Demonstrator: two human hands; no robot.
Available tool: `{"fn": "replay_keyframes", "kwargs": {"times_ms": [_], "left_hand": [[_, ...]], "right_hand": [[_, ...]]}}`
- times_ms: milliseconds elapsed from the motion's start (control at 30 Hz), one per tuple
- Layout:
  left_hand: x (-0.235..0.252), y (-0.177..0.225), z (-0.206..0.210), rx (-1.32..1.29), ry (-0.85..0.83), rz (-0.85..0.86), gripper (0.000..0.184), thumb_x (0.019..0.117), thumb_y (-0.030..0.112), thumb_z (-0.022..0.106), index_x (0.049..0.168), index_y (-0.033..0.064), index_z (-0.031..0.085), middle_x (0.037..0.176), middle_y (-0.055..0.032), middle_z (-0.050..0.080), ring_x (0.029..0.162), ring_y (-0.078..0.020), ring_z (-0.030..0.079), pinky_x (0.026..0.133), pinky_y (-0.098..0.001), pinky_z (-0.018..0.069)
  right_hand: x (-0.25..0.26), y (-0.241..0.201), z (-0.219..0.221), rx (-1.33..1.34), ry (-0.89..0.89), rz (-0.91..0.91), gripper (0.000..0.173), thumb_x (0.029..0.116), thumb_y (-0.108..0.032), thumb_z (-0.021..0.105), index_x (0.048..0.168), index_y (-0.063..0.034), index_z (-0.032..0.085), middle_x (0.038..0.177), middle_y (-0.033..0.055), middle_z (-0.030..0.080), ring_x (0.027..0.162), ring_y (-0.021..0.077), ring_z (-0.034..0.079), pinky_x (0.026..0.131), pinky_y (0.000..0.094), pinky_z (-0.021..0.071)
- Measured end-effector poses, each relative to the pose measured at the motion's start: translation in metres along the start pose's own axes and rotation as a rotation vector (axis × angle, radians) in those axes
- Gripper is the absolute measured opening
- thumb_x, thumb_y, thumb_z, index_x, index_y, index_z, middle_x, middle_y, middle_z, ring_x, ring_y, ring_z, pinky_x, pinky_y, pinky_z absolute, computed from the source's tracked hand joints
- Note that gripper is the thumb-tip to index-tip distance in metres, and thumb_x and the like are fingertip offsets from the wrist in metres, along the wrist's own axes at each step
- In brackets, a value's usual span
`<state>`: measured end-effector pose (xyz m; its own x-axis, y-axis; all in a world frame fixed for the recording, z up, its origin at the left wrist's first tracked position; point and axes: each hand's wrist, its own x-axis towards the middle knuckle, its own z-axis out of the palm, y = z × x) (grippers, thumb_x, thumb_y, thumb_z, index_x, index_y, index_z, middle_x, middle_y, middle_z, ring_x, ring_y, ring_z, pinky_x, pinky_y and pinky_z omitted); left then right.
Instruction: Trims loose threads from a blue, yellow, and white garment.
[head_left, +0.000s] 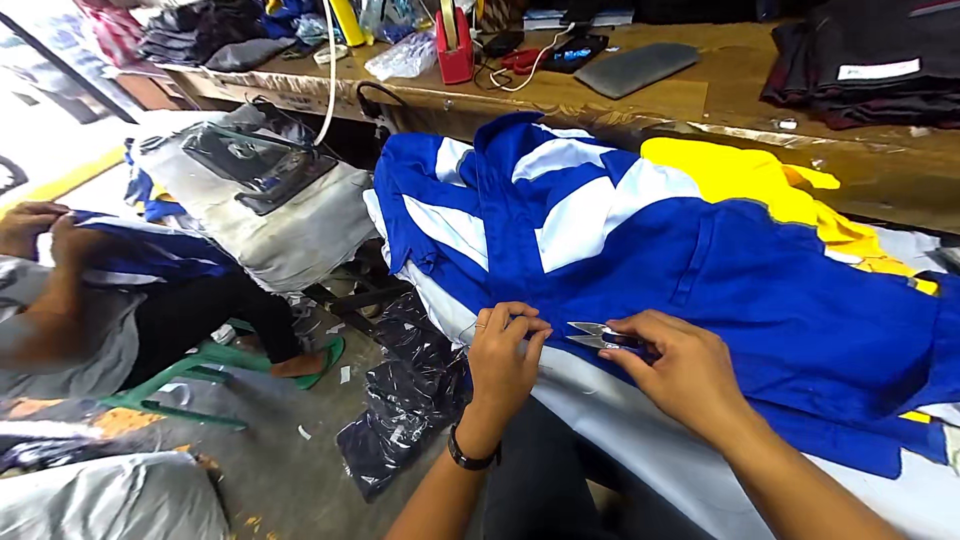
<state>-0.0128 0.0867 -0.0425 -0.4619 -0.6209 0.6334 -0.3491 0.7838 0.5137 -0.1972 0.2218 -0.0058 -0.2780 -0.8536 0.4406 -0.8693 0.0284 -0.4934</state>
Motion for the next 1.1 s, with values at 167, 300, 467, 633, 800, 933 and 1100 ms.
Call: {"fn": "replay_keyframes", "kwargs": {"times_ms": [167,300,467,633,800,933,1100], "left_hand": [[-0.001,0.000,-0.002,-0.061,0.019,-0.035,0.012,0.0927,0.022,0.071,0.091,0.0140,0.079,0.108,-0.0016,0.072,0.099,-0.0151,0.064,0.082,-0.0315,0.0495],[0.001,0.002,-0.004,-0.056,0.018,-0.024,0.012,0.0931,0.023,0.071,0.090,0.0149,0.079,0.108,-0.0010,0.071,0.100,-0.0145,0.063,0.083,-0.0317,0.0495],[0.002,0.004,-0.005,-0.054,0.009,-0.002,0.012,0.0936,0.022,0.070,0.090,0.0146,0.078,0.105,0.0005,0.071,0.099,-0.0138,0.062,0.085,-0.0315,0.0488],[0.006,0.014,-0.011,-0.029,-0.068,0.086,0.016,0.0954,0.026,0.067,0.101,0.0152,0.078,0.115,-0.0005,0.071,0.108,-0.0182,0.061,0.090,-0.0365,0.0484],[0.012,0.033,0.008,0.081,-0.325,0.246,0.025,0.0969,0.027,0.065,0.115,0.0135,0.073,0.108,-0.0004,0.073,0.105,-0.0253,0.063,0.086,-0.0432,0.0491],[0.015,0.037,0.015,0.108,-0.384,0.259,0.017,0.0972,0.027,0.064,0.101,0.0149,0.076,0.092,-0.0017,0.071,0.096,-0.0255,0.064,0.082,-0.0435,0.0461],[0.021,0.043,0.015,0.074,-0.297,0.228,0.017,0.0978,0.024,0.063,0.090,0.0152,0.075,0.087,0.0002,0.070,0.093,-0.0226,0.063,0.080,-0.0412,0.0448]], "right_hand": [[0.013,-0.007,0.008,-0.017,-0.063,-0.028,0.024,0.0917,-0.032,0.069,0.102,-0.0121,0.079,0.094,0.0039,0.076,0.085,0.0233,0.072,0.072,0.0497,0.0549],[0.018,-0.008,0.011,-0.033,-0.085,-0.059,0.022,0.0928,-0.031,0.068,0.099,-0.0118,0.079,0.094,0.0054,0.076,0.088,0.0258,0.073,0.073,0.0526,0.0552],[0.021,-0.009,0.007,-0.050,-0.111,-0.049,0.020,0.0934,-0.029,0.068,0.095,-0.0123,0.078,0.090,0.0046,0.075,0.086,0.0260,0.073,0.071,0.0536,0.0530],[0.014,0.010,-0.030,-0.066,-0.021,0.085,0.026,0.0908,-0.035,0.071,0.105,-0.0136,0.074,0.089,0.0030,0.072,0.075,0.0238,0.067,0.063,0.0530,0.0506],[-0.003,0.027,-0.053,-0.120,-0.047,0.160,0.038,0.0893,-0.043,0.070,0.113,-0.0131,0.071,0.092,0.0054,0.070,0.076,0.0262,0.065,0.063,0.0537,0.0481],[-0.013,0.030,-0.050,-0.121,-0.074,0.113,0.034,0.0893,-0.042,0.070,0.107,-0.0138,0.077,0.094,0.0039,0.074,0.080,0.0249,0.069,0.068,0.0532,0.0514],[-0.015,0.032,-0.043,-0.127,-0.085,0.044,0.027,0.0891,-0.036,0.070,0.100,-0.0131,0.079,0.094,0.0049,0.075,0.085,0.0271,0.071,0.073,0.0556,0.0524]]}}
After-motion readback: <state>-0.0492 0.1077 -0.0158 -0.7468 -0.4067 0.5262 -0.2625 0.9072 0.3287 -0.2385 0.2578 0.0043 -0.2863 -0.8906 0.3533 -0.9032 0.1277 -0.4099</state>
